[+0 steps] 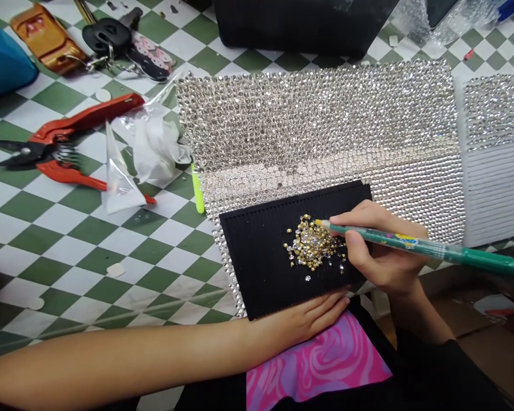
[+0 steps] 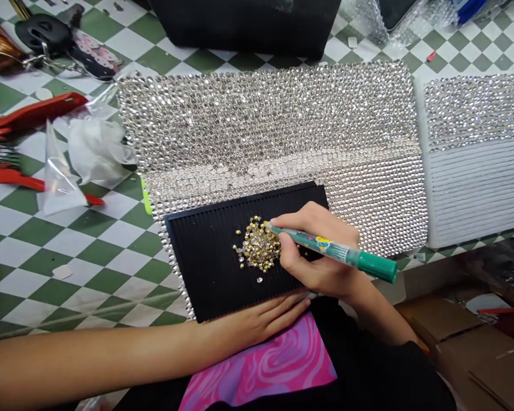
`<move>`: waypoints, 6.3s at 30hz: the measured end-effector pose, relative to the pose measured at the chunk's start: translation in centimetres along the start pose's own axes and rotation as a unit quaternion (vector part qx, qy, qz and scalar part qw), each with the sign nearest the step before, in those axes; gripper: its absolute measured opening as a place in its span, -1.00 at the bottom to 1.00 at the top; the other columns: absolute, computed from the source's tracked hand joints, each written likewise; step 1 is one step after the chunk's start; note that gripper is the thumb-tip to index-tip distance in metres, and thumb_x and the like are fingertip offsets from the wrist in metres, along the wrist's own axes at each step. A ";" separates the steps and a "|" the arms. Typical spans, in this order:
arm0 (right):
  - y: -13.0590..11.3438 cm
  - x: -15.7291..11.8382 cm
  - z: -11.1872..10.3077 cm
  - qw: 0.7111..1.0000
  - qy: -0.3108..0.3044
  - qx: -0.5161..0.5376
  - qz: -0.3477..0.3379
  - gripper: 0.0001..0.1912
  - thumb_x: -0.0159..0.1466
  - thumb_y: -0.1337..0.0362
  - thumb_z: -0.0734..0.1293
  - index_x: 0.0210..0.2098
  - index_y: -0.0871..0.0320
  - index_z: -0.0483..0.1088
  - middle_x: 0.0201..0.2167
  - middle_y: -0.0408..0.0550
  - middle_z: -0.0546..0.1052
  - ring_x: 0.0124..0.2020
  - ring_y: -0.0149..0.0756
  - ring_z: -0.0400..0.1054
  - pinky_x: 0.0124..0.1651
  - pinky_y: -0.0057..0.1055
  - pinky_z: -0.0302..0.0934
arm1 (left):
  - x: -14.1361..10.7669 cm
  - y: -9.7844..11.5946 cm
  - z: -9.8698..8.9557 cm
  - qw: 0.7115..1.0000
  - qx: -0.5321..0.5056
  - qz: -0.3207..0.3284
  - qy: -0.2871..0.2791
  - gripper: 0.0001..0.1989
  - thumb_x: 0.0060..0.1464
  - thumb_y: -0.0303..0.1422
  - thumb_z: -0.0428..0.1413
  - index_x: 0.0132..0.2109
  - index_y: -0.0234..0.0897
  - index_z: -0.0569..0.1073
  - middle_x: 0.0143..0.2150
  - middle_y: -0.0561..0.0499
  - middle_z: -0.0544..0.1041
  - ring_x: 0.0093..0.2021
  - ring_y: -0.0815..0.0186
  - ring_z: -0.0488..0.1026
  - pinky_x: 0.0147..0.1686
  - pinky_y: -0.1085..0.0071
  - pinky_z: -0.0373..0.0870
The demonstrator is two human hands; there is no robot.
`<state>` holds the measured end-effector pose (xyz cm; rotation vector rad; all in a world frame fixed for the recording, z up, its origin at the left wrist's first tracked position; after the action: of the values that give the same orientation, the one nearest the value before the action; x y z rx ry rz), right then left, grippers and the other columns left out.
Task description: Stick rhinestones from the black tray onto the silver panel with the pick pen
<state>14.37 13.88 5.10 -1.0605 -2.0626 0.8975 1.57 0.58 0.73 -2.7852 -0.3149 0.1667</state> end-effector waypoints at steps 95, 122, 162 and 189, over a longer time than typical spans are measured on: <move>5.3 2.8 -3.9 0.955 0.279 -0.049 0.088 -0.83 0.34 0.29 0.32 -0.20 -0.02 0.57 -0.25 -0.09 0.56 -0.30 -0.26 0.53 -0.15 -0.15 0.50 | -0.4 0.6 0.8 0.992 -0.081 -0.079 0.059 -0.39 0.23 -0.45 -0.25 0.41 -0.32 0.09 0.45 0.02 0.11 0.40 0.42 0.12 0.40 0.50 0.06; 4.6 3.1 -4.3 0.956 0.287 -0.033 0.056 -0.82 0.32 0.32 0.33 -0.12 -0.05 0.51 -0.10 -0.07 0.48 -0.31 -0.36 0.47 -0.18 -0.23 0.41 | -0.4 0.7 0.9 0.986 -0.108 -0.107 0.071 -0.41 0.25 -0.47 -0.23 0.40 -0.26 0.14 0.43 0.06 0.18 0.40 0.41 0.14 0.40 0.49 0.08; 0.1 -0.6 0.5 0.993 0.096 -0.009 0.067 -0.76 0.19 0.35 0.36 -0.20 -0.11 0.53 -0.39 -0.16 0.53 -0.45 -0.26 0.42 -0.53 -0.28 0.24 | 0.0 1.5 1.4 0.973 -0.139 -0.148 0.112 -0.41 0.21 -0.39 -0.11 0.37 -0.35 0.18 0.42 -0.07 0.20 0.39 0.31 0.17 0.45 0.28 0.00; 3.9 2.8 -3.1 0.950 0.289 -0.038 0.112 -0.89 0.32 0.38 0.31 -0.25 0.09 0.49 -0.32 -0.07 0.45 -0.37 -0.40 0.45 -0.28 -0.26 0.42 | 0.0 -0.6 -0.2 0.994 0.079 0.064 -0.036 -0.35 0.19 -0.58 -0.41 0.41 -0.59 -0.05 0.45 -0.30 0.05 0.39 0.27 0.08 0.31 0.45 0.22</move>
<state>17.11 18.82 4.36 -1.4215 -1.5169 0.5219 1.50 1.07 1.14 -2.6460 -0.1328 0.3094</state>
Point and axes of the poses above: each hand's wrist, its own x-axis towards the middle knuckle, its own z-axis out of the palm, y = z × x, the point moved 2 cm from there along x, towards the middle knuckle
